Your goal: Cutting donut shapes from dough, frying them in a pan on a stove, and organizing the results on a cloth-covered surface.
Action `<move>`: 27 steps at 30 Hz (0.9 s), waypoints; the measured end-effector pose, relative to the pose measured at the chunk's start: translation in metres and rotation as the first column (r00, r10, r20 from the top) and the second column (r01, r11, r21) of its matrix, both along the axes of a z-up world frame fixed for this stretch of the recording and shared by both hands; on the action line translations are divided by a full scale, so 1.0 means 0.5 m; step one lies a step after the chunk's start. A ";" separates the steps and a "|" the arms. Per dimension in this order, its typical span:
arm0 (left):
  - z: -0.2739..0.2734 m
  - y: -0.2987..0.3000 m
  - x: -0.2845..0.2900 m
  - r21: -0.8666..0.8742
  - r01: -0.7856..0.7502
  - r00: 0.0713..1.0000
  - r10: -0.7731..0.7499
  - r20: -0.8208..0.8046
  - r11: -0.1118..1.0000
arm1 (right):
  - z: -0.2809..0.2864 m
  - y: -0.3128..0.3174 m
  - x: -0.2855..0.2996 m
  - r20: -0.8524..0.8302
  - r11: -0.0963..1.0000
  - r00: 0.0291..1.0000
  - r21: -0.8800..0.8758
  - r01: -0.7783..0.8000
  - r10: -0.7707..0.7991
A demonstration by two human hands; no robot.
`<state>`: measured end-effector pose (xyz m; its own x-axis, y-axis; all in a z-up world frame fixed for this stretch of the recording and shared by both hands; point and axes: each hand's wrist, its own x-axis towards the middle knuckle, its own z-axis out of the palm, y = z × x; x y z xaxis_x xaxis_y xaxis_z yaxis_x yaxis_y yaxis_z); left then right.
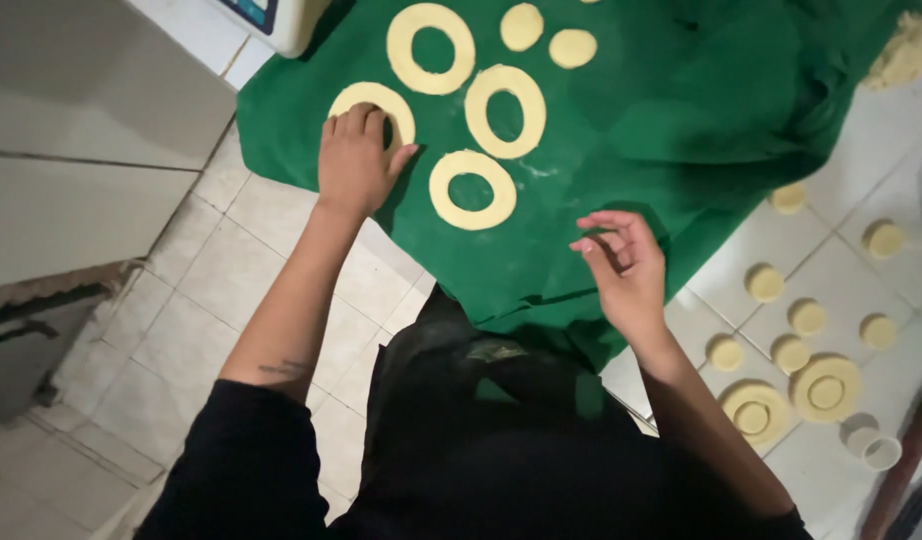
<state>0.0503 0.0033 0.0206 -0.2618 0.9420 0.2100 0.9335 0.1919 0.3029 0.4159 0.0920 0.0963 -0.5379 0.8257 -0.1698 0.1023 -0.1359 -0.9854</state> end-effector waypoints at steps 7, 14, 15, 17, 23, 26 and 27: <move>-0.011 -0.036 0.065 -0.033 -0.074 0.997 0.075 0.031 0.997 | 0.032 -0.009 0.115 0.028 0.992 0.992 0.015 0.121 -0.122; 0.014 -0.020 0.132 0.086 -0.062 0.996 0.057 0.067 0.994 | 0.012 -0.022 0.334 0.024 0.937 0.946 0.147 0.316 -0.323; 0.025 -0.007 0.162 0.093 -0.009 0.996 0.001 0.085 0.996 | 0.018 -0.025 0.372 0.038 0.917 0.926 0.159 0.365 -0.375; 0.055 0.004 0.207 0.102 0.036 0.994 -0.046 0.098 0.994 | 0.030 -0.031 0.433 0.236 0.904 0.903 0.327 0.275 -0.360; 0.118 0.073 0.425 0.060 0.152 0.982 -0.157 0.101 0.987 | -0.097 -0.017 0.743 0.536 0.796 0.640 0.567 0.211 -0.551; 0.118 0.101 0.536 0.086 0.343 0.913 -0.353 0.203 0.935 | -0.186 -0.013 0.901 0.564 0.700 0.481 0.696 0.161 -0.671; 0.130 0.116 0.596 0.087 0.351 0.911 -0.361 0.199 0.932 | -0.204 -0.013 0.929 0.561 0.697 0.477 0.697 0.169 -0.677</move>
<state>0.3481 0.0612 0.0858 0.0464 0.9710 0.2344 0.8519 -0.1610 0.4983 0.8805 0.0854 -0.0057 0.0293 0.9798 0.1979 0.8757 0.0703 -0.4777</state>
